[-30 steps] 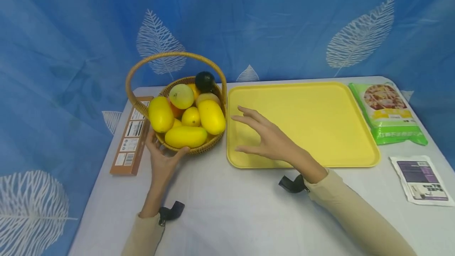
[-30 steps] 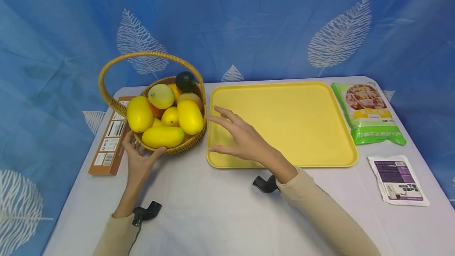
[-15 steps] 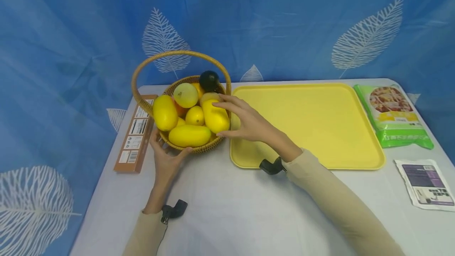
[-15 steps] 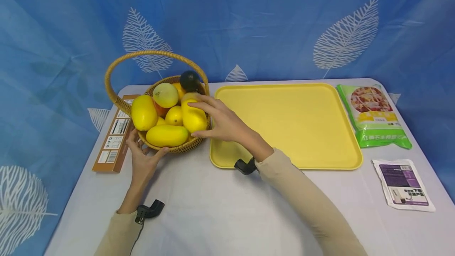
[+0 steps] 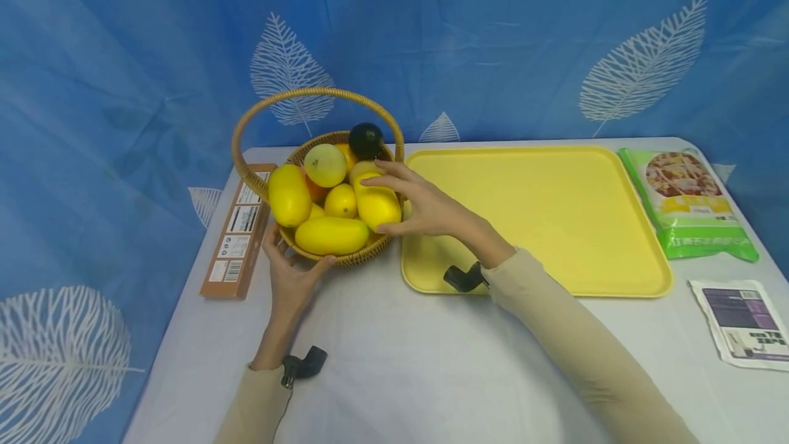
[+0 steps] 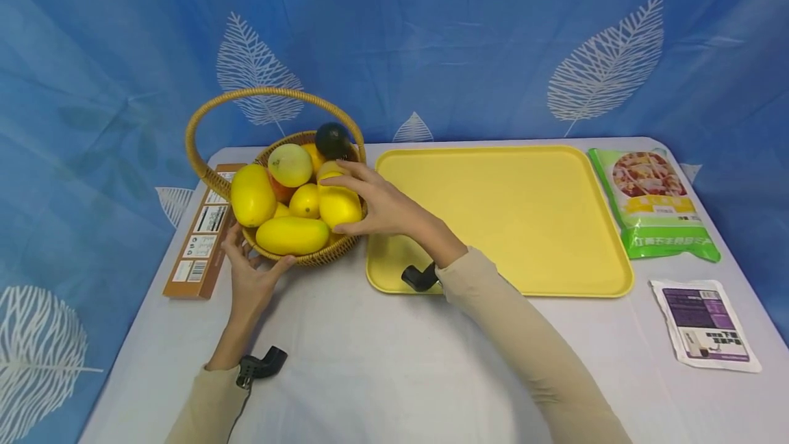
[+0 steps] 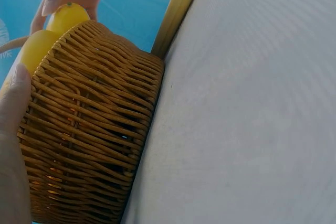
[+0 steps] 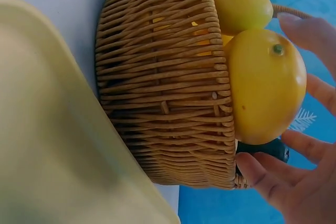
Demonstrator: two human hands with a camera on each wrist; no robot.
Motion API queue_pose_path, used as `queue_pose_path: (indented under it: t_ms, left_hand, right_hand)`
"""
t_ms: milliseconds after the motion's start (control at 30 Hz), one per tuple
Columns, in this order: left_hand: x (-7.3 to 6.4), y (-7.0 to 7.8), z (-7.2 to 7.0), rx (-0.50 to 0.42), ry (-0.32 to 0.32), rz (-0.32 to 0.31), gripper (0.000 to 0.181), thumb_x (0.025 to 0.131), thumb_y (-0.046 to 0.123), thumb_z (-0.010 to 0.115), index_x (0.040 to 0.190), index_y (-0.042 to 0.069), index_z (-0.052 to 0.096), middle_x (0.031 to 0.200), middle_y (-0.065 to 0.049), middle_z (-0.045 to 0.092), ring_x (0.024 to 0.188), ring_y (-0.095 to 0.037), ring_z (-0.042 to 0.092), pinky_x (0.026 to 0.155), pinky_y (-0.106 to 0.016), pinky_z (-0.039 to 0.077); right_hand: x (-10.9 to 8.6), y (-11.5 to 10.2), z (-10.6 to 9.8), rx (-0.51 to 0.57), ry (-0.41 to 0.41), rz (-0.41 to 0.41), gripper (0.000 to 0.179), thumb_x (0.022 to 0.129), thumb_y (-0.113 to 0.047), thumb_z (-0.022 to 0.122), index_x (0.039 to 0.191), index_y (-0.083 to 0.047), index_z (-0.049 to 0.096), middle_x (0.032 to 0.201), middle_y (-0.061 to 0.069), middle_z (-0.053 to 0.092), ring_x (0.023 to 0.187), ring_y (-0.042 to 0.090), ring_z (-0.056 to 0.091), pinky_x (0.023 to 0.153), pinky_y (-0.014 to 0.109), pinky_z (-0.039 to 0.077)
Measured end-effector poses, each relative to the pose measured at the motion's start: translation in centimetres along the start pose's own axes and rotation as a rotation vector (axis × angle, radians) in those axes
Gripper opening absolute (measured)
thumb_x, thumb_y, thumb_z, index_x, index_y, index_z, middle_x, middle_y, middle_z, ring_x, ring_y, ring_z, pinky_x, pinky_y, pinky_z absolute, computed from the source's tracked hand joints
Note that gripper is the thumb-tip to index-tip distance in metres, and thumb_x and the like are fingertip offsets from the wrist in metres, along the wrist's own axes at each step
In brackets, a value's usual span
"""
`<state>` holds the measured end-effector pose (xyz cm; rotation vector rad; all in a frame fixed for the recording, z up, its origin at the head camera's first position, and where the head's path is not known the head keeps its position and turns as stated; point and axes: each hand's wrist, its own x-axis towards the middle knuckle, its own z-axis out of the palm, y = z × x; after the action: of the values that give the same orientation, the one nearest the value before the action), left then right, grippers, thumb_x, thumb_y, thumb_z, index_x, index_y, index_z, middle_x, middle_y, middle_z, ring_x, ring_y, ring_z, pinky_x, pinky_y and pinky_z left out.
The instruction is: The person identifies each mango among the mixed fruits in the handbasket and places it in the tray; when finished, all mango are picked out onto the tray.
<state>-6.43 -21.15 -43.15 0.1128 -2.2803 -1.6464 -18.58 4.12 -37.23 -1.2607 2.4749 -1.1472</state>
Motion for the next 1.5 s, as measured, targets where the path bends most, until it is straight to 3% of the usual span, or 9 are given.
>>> queue_pose_path:
  t_ms: [133,267,567,767,1000,1233,1367,1500]
  left_hand:
    - [-0.2,0.7,0.0,-0.001,0.000,-0.002,0.103,0.075,0.003,0.079,0.152,0.002,0.010,0.155,-0.023,0.018,0.138,-0.039,0.031,0.104,-0.059,0.035]
    - [-0.2,0.7,0.1,-0.013,-0.002,-0.008,0.103,0.075,-0.001,0.077,0.152,0.003,0.009,0.156,-0.022,0.017,0.138,-0.039,0.030,0.104,-0.058,0.034]
    - [-0.1,0.3,-0.1,-0.007,0.003,-0.022,0.105,0.074,0.001,0.079,0.153,0.004,0.009,0.156,-0.021,0.017,0.139,-0.038,0.030,0.104,-0.057,0.035]
    - [-0.2,0.3,-0.1,-0.006,0.007,-0.013,0.105,0.074,-0.001,0.078,0.152,0.003,0.009,0.156,-0.022,0.018,0.138,-0.039,0.031,0.103,-0.057,0.035]
    - [-0.1,0.4,-0.1,-0.021,0.005,-0.016,0.105,0.073,0.000,0.077,0.152,0.004,0.009,0.156,-0.021,0.017,0.138,-0.039,0.030,0.103,-0.056,0.035]
    - [0.0,0.4,0.0,-0.022,-0.006,-0.025,0.105,0.074,-0.001,0.077,0.153,0.005,0.009,0.157,-0.020,0.017,0.137,-0.037,0.031,0.103,-0.054,0.035]
    - [0.1,0.4,0.0,-0.018,-0.008,-0.026,0.105,0.073,-0.002,0.077,0.153,0.004,0.008,0.156,-0.021,0.017,0.137,-0.038,0.031,0.103,-0.054,0.035]
    - [0.0,0.4,0.0,-0.014,-0.004,-0.025,0.105,0.074,-0.001,0.077,0.152,0.003,0.008,0.156,-0.022,0.017,0.138,-0.039,0.030,0.103,-0.055,0.034]
  right_hand:
    - [0.2,0.2,0.2,-0.007,-0.042,0.014,0.070,0.081,-0.038,0.079,0.143,-0.019,0.051,0.160,0.014,0.024,0.147,0.031,0.025,0.114,0.053,0.032]
    - [0.2,0.3,0.4,-0.011,-0.033,0.024,0.067,0.080,-0.037,0.080,0.139,-0.018,0.054,0.159,0.014,0.027,0.146,0.032,0.028,0.113,0.053,0.033]
    - [0.0,0.0,0.2,0.004,0.049,-0.013,0.065,0.076,-0.036,0.083,0.134,-0.018,0.059,0.154,0.012,0.033,0.133,0.030,0.043,0.096,0.045,0.049]
    - [-0.3,-0.6,-0.1,-0.022,0.081,-0.050,0.063,0.075,-0.036,0.083,0.131,-0.019,0.060,0.152,0.011,0.035,0.134,0.030,0.041,0.105,0.047,0.043]
    - [-2.2,-1.2,-1.2,-0.041,0.154,-0.085,0.064,0.072,-0.036,0.086,0.130,-0.021,0.062,0.150,0.008,0.036,0.134,0.027,0.043,0.104,0.046,0.045]
    - [-4.7,-0.5,-3.1,-0.019,0.266,-0.116,0.066,0.067,-0.027,0.090,0.127,-0.018,0.063,0.148,0.008,0.039,0.134,0.026,0.042,0.101,0.046,0.047]
    - [-5.6,0.7,-4.0,-0.036,0.327,-0.085,0.067,0.066,-0.022,0.090,0.127,-0.017,0.063,0.149,0.009,0.040,0.134,0.028,0.042,0.100,0.048,0.047]
    - [-5.8,2.7,-4.3,-0.049,0.364,0.013,0.065,0.068,-0.021,0.089,0.127,-0.015,0.063,0.149,0.010,0.039,0.130,0.031,0.046,0.097,0.050,0.049]
